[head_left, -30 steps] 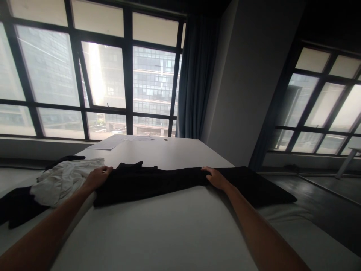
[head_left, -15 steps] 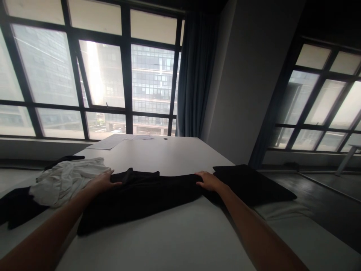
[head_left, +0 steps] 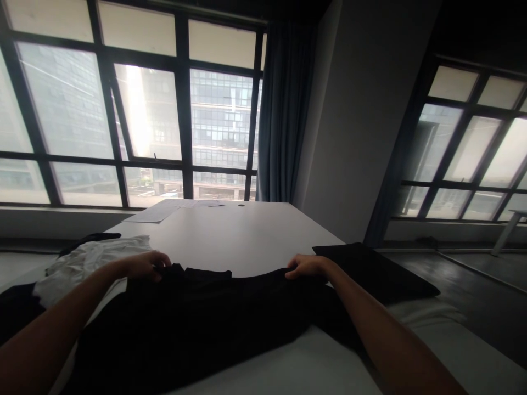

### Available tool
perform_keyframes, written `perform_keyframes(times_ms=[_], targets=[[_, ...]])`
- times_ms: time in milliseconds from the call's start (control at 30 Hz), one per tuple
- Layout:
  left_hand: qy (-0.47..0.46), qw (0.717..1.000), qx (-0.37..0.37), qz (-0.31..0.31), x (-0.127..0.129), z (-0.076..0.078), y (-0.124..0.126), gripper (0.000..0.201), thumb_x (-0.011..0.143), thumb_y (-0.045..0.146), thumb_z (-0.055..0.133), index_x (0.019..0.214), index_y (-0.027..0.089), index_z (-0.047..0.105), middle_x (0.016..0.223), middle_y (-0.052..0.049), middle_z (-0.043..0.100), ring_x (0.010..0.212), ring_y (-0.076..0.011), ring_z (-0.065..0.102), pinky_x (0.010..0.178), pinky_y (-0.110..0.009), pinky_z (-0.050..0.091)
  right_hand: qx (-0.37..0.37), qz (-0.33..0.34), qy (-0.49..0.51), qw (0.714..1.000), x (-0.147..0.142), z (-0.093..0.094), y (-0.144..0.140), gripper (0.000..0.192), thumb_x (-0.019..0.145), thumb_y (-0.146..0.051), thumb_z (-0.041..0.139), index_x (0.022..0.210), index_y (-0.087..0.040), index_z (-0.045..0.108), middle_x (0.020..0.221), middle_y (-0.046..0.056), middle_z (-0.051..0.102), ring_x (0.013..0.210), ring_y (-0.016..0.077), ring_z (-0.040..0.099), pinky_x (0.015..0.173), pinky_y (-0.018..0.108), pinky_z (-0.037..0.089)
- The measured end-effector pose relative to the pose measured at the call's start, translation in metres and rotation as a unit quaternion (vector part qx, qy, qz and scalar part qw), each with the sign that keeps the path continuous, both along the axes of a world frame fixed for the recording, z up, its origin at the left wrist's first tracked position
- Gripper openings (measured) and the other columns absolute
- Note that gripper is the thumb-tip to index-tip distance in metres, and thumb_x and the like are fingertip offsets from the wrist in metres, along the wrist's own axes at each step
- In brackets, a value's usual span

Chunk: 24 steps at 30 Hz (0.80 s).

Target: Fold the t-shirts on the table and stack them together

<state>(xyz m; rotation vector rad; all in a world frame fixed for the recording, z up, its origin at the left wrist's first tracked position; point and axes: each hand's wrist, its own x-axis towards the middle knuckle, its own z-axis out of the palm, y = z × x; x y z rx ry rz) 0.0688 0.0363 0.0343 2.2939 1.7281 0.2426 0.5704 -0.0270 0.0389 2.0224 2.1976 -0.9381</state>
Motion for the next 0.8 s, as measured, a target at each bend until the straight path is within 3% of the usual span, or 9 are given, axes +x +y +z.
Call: perform_keyframes(times_ms=[100,233,300,400,467,567,667,733,800], targets=[[-0.022,0.989,0.126,0.078,0.019,0.041,0.022,0.027,0.061,0.018,0.059,0.087,0.018,0.068,0.087,-0.006,0.072,0.090,-0.0278,0.066,0.082,-0.037,0.052,0.202,-0.053,-0.140,0.968,-0.020,0.027,0.026,0.027,0.089,-0.035,0.058,0.101,-0.019,0.075,0.102,0.008,0.074,0.095,0.0238,0.067,0.077,0.029,0.049],[-0.093,0.901,0.394,0.158,0.040,0.104,0.031,0.036,0.076,0.017,0.046,0.108,0.014,0.061,0.116,-0.016,0.064,0.110,-0.0297,0.059,0.094,-0.042,0.047,0.508,-0.125,-0.142,0.840,-0.040,0.073,0.050,0.038,0.098,-0.034,0.041,0.125,-0.022,0.065,0.121,0.009,0.068,0.106,0.0245,0.064,0.087,0.033,0.046],[-0.126,0.876,0.441,0.149,0.042,0.121,0.021,0.037,0.077,0.018,0.045,0.112,0.019,0.058,0.119,-0.013,0.063,0.110,-0.0268,0.059,0.095,-0.039,0.046,0.580,-0.125,-0.124,0.795,-0.042,0.088,0.053,0.039,0.099,-0.031,0.039,0.127,-0.020,0.063,0.121,0.010,0.067,0.105,0.0236,0.063,0.090,0.033,0.044],[-0.200,0.860,0.459,0.098,0.033,0.127,-0.005,0.026,0.076,0.025,0.052,0.100,0.027,0.059,0.100,-0.006,0.068,0.096,-0.0237,0.064,0.088,-0.035,0.050,0.626,-0.125,-0.103,0.763,-0.032,0.090,0.047,0.037,0.099,-0.029,0.036,0.115,-0.017,0.067,0.110,0.011,0.070,0.099,0.0231,0.064,0.090,0.032,0.042],[-0.245,0.887,0.389,0.036,0.022,0.123,-0.027,0.020,0.071,0.034,0.058,0.090,0.028,0.059,0.086,-0.003,0.068,0.086,-0.0232,0.066,0.079,-0.034,0.053,0.605,-0.118,-0.082,0.783,-0.019,0.082,0.038,0.035,0.098,-0.030,0.038,0.108,-0.017,0.069,0.104,0.011,0.071,0.096,0.0227,0.064,0.086,0.031,0.043],[-0.235,0.965,0.069,-0.095,0.010,0.112,-0.058,0.029,0.064,0.044,0.068,0.084,0.025,0.064,0.081,-0.001,0.070,0.079,-0.0231,0.067,0.072,-0.033,0.054,0.419,-0.047,-0.057,0.905,0.003,0.066,0.021,0.029,0.093,-0.033,0.048,0.096,-0.017,0.072,0.093,0.008,0.073,0.086,0.0207,0.065,0.076,0.028,0.045],[-0.154,0.943,-0.253,-0.151,0.009,0.094,-0.075,0.046,0.060,0.049,0.076,0.097,0.022,0.069,0.087,-0.002,0.074,0.082,-0.0247,0.068,0.075,-0.034,0.054,0.116,-0.006,-0.061,0.991,0.021,0.051,0.006,0.027,0.075,-0.041,0.069,0.088,-0.017,0.076,0.079,0.004,0.072,0.074,0.0194,0.065,0.069,0.028,0.048],[-0.152,0.929,-0.308,-0.138,0.013,0.077,-0.071,0.056,0.062,0.059,0.073,0.104,0.022,0.069,0.089,-0.003,0.076,0.080,-0.0261,0.070,0.078,-0.036,0.054,-0.018,-0.023,-0.067,0.997,0.024,0.043,0.000,0.044,0.061,-0.047,0.080,0.094,-0.019,0.077,0.078,0.004,0.072,0.073,0.0205,0.067,0.069,0.029,0.050],[-0.159,0.949,-0.248,-0.111,0.020,0.054,-0.055,0.062,0.067,0.071,0.061,0.102,0.020,0.068,0.091,-0.006,0.076,0.080,-0.0276,0.071,0.079,-0.039,0.054,-0.053,-0.027,-0.054,0.997,0.019,0.036,-0.003,0.058,0.056,-0.055,0.082,0.102,-0.019,0.076,0.085,0.006,0.074,0.077,0.0224,0.069,0.072,0.032,0.052]])
